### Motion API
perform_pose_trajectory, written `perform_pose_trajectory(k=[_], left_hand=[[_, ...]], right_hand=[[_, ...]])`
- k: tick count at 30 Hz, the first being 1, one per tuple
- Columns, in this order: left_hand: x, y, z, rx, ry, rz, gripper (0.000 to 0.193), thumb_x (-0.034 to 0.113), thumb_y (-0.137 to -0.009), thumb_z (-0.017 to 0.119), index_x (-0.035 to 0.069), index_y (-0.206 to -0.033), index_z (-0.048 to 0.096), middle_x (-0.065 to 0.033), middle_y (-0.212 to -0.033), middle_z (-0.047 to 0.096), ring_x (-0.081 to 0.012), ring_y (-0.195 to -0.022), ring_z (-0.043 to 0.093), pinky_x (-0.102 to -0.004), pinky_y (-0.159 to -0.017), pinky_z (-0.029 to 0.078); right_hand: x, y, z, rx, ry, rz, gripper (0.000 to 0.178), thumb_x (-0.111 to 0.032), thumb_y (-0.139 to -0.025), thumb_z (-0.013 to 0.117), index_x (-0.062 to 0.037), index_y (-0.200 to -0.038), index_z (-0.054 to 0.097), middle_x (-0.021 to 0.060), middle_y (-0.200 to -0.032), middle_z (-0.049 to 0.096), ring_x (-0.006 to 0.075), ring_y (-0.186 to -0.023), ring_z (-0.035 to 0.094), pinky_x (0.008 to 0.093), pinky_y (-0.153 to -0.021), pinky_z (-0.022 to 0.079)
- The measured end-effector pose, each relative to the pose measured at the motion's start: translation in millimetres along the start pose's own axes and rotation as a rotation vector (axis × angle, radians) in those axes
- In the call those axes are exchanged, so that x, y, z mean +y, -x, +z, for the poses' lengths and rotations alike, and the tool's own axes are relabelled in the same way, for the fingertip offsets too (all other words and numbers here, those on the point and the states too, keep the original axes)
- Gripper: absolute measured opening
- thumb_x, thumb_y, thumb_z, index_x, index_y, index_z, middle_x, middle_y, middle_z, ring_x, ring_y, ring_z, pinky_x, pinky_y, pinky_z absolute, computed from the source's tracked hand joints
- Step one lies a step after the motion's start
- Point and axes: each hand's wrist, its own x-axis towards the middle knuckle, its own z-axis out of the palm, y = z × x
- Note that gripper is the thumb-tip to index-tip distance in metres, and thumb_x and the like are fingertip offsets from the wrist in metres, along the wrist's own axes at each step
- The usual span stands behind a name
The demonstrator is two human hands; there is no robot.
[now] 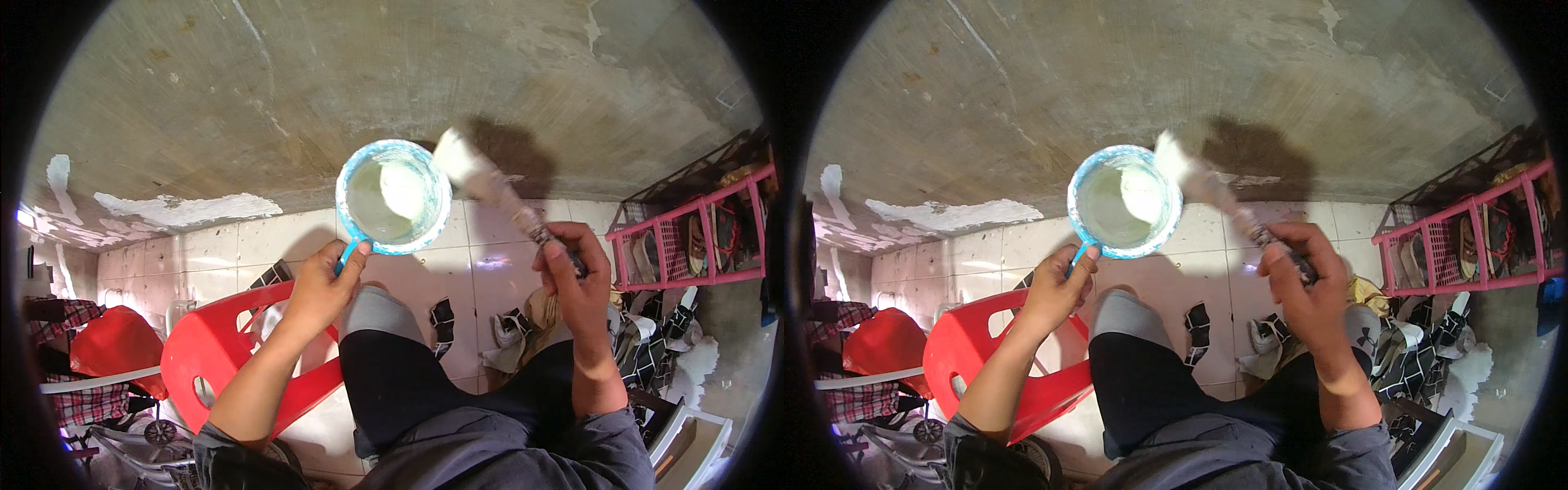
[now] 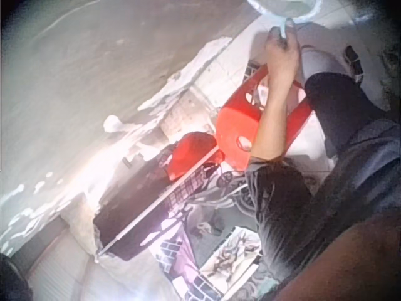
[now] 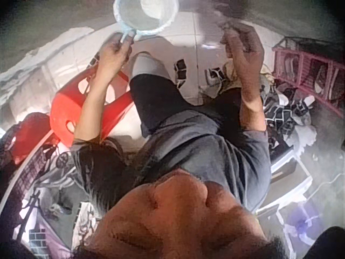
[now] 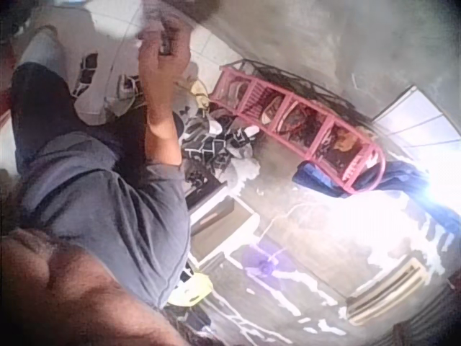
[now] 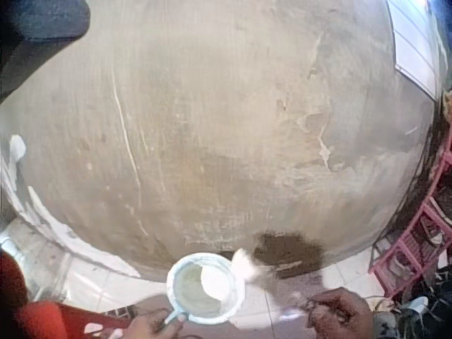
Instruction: The person mixes a white substance in a small bucket and then uses a small spatula to apply the plaster to a wall.
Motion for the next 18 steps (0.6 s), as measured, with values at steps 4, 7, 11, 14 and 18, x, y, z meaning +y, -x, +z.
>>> perform_pose_trajectory(k=[4, 7, 11, 14, 18], left_hand=[[-11, 0, 0, -0.023, -0.176, 0.045, 0.048, 0.046, -0.096, 0.059, -0.001, -0.089, 0.063, -0.0073, -0.056, 0.051, -0.0127, -0.053, 0.046, -0.0325, -0.053, 0.041], [-6, 0, 5, -0.065, -0.269, 0.071, 0.048, 0.046, -0.096, 0.059, -0.001, -0.091, 0.063, -0.0130, -0.060, 0.054, -0.0180, -0.055, 0.049, -0.0357, -0.056, 0.044], [1, 4, 7, -0.099, -0.346, 0.091, 0.049, 0.047, -0.095, 0.059, -0.002, -0.095, 0.066, -0.0187, -0.068, 0.060, -0.0247, -0.060, 0.057, -0.0375, -0.062, 0.048], [-9, 3, 11, -0.075, -0.380, 0.251, 0.044, 0.043, -0.096, 0.059, -0.001, -0.096, 0.066, -0.0097, -0.064, 0.058, -0.0160, -0.058, 0.054, -0.0320, -0.057, 0.045], [-4, 7, 14, -0.147, -0.373, 0.161, 0.041, 0.039, -0.097, 0.060, -0.001, -0.104, 0.067, -0.0063, -0.065, 0.059, -0.0116, -0.057, 0.052, -0.0297, -0.056, 0.045]], right_hand=[[-26, -1, 23, -0.184, 0.385, -0.257, 0.016, -0.012, -0.090, 0.066, -0.0011, -0.100, 0.064, 0.0111, -0.075, 0.064, 0.0187, -0.061, 0.063, 0.0312, -0.058, 0.048], [-1, -11, 40, -0.144, 0.486, -0.461, 0.015, -0.013, -0.087, 0.068, -0.0020, -0.097, 0.063, 0.0149, -0.080, 0.067, 0.0283, -0.064, 0.066, 0.0346, -0.058, 0.050], [14, -15, 53, -0.163, 0.664, -0.451, 0.016, -0.014, -0.086, 0.067, -0.0037, -0.097, 0.062, 0.0144, -0.076, 0.062, 0.0321, -0.066, 0.064, 0.0407, -0.060, 0.051], [20, -18, 65, -0.152, 0.751, -0.521, 0.018, -0.016, -0.086, 0.066, -0.0034, -0.098, 0.061, 0.0135, -0.076, 0.059, 0.0319, -0.064, 0.063, 0.0417, -0.059, 0.051], [30, -15, 75, -0.330, 0.814, -0.573, 0.018, -0.016, -0.085, 0.066, -0.0026, -0.096, 0.062, 0.0134, -0.077, 0.059, 0.0303, -0.069, 0.065, 0.0404, -0.060, 0.052]])
